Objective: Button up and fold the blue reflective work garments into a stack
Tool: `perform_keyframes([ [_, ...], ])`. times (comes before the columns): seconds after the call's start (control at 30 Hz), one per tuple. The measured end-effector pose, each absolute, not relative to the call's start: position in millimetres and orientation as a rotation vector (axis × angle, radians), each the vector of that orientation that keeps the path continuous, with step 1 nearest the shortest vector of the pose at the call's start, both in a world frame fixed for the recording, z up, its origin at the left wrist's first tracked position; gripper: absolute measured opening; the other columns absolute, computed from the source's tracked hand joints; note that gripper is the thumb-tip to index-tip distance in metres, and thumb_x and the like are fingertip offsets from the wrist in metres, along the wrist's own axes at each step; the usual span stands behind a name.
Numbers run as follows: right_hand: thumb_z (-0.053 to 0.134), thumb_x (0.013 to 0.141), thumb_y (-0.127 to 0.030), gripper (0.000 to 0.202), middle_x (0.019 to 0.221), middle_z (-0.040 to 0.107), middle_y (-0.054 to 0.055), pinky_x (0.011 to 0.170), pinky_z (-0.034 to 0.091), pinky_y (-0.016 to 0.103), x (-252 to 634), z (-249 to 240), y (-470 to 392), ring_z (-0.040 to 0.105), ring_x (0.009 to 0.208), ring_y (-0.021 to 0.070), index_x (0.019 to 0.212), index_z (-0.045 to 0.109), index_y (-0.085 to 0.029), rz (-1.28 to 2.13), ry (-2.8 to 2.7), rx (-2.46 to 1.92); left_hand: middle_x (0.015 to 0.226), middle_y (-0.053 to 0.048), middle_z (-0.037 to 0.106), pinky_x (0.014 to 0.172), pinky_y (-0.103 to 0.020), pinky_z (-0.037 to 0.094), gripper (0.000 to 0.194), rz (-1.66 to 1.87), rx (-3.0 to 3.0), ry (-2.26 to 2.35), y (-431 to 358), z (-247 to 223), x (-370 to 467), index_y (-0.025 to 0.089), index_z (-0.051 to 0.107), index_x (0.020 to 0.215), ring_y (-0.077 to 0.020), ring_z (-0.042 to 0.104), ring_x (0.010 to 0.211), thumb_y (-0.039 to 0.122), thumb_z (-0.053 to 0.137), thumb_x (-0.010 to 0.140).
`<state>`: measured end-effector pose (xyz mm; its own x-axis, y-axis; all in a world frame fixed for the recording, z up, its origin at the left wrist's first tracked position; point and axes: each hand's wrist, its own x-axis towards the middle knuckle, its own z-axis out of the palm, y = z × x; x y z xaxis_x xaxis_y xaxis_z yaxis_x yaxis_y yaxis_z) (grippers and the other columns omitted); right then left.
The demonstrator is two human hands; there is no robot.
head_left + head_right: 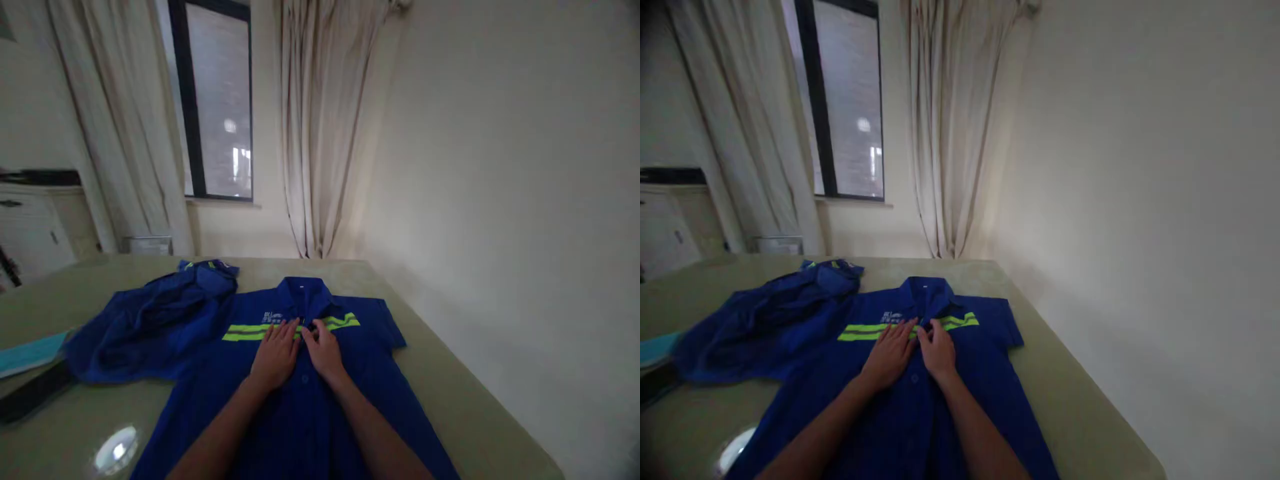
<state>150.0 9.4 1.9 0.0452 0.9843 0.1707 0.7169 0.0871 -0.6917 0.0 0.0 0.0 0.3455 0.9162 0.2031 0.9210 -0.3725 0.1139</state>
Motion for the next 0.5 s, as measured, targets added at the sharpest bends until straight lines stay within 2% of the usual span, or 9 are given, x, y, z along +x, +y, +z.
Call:
perform_keyframes([
  [0.13, 0.061, 0.092, -0.041, 0.053, 0.116, 0.072, 0.014, 0.087, 0.049, 0.035, 139, 24, 33, 0.069, 0.109, 0.0282, 0.138, 0.050, -0.018, 0.471, -1.664, -1.929, 0.161, -0.008, 0.042, 0.123, -0.056, 0.027, 0.050, -0.349, -2.591, -1.704, 1, -6, -1, 0.027, 0.051, 0.149, -0.0297, 0.035, 0.151, 0.043, 0.031, 0.106],
  [0.2, 0.061, 0.090, -0.028, 0.048, 0.120, 0.069, 0.015, 0.088, 0.049, 0.035, 137, 27, 43, 0.067, 0.111, 0.0279, 0.136, 0.053, -0.018, 0.332, -1.673, -1.952, 0.162, -0.006, 0.042, 0.123, -0.056, 0.027, 0.050, -0.377, -2.597, -1.694, 2, -8, -4, 0.031, 0.049, 0.150, -0.0293, 0.035, 0.151, 0.045, 0.030, 0.106],
  [0.27, 0.056, 0.091, -0.021, 0.041, 0.122, 0.067, 0.013, 0.093, 0.047, 0.035, 136, 23, 49, 0.064, 0.114, 0.0268, 0.132, 0.060, -0.020, 0.186, -1.754, -1.847, 0.160, -0.005, 0.045, 0.122, -0.052, 0.029, 0.049, -0.408, -2.580, -1.708, 3, -9, -8, 0.032, 0.048, 0.150, -0.0268, 0.037, 0.150, 0.040, 0.026, 0.107],
  [0.43, 0.053, 0.099, -0.033, 0.028, 0.112, 0.072, 0.006, 0.098, 0.045, 0.033, 140, 7, 48, 0.064, 0.107, 0.0227, 0.117, 0.072, -0.024, 0.292, -1.968, -1.311, 0.143, -0.007, 0.060, 0.108, -0.047, 0.041, 0.040, -0.442, -2.437, -1.930, 23, 4, -8, 0.026, 0.059, 0.133, -0.0262, 0.054, 0.131, 0.027, 0.034, 0.101],
  [0.5, 0.049, 0.100, -0.031, 0.027, 0.110, 0.072, 0.006, 0.099, 0.044, 0.033, 143, 5, 49, 0.064, 0.106, 0.0210, 0.111, 0.073, -0.023, 0.330, -1.884, -1.174, 0.132, -0.009, 0.065, 0.099, -0.049, 0.045, 0.035, -0.462, -2.340, -2.089, 38, 11, -4, 0.025, 0.062, 0.123, -0.0287, 0.058, 0.121, 0.026, 0.037, 0.099],
])
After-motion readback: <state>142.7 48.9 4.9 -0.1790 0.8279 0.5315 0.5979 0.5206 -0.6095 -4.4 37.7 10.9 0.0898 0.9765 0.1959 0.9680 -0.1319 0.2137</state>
